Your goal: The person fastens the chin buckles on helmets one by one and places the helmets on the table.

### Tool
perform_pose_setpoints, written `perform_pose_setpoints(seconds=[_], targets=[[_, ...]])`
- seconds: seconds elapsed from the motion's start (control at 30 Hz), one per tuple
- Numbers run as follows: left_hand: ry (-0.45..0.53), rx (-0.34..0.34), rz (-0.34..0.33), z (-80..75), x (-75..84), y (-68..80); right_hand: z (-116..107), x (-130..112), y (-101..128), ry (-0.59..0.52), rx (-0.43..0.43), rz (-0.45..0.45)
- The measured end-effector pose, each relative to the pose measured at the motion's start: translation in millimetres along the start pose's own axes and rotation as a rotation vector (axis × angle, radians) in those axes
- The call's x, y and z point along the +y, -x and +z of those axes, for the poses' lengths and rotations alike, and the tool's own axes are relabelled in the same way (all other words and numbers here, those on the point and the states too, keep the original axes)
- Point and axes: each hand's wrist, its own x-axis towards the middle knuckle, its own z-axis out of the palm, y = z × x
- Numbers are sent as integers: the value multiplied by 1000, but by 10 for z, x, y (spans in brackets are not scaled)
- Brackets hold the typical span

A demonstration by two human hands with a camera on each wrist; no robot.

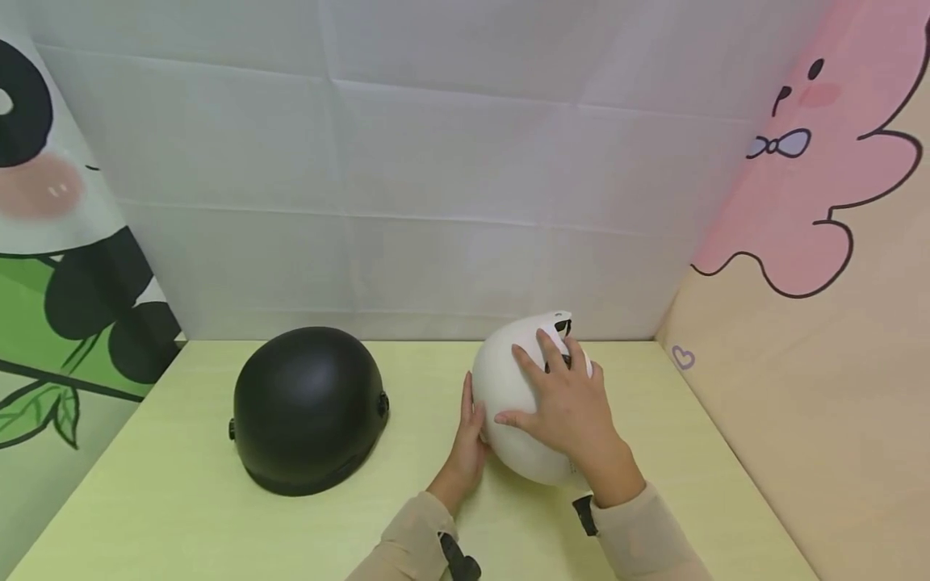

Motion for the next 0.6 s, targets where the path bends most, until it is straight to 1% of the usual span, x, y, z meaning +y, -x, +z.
perform_pose_setpoints(seconds=[0.1, 0.23, 0.4, 0.6], targets=[[-40, 23, 13, -2, 34, -22, -9, 12, 2, 10, 16, -10], [-89, 39, 37, -35, 157, -41, -40, 25, 6, -20, 43, -8], [-168, 53, 56, -78, 373, -54, -56, 80, 28, -119, 82, 19], [-299, 135, 18, -60, 599, -21, 0, 168, 88, -297, 103, 58]])
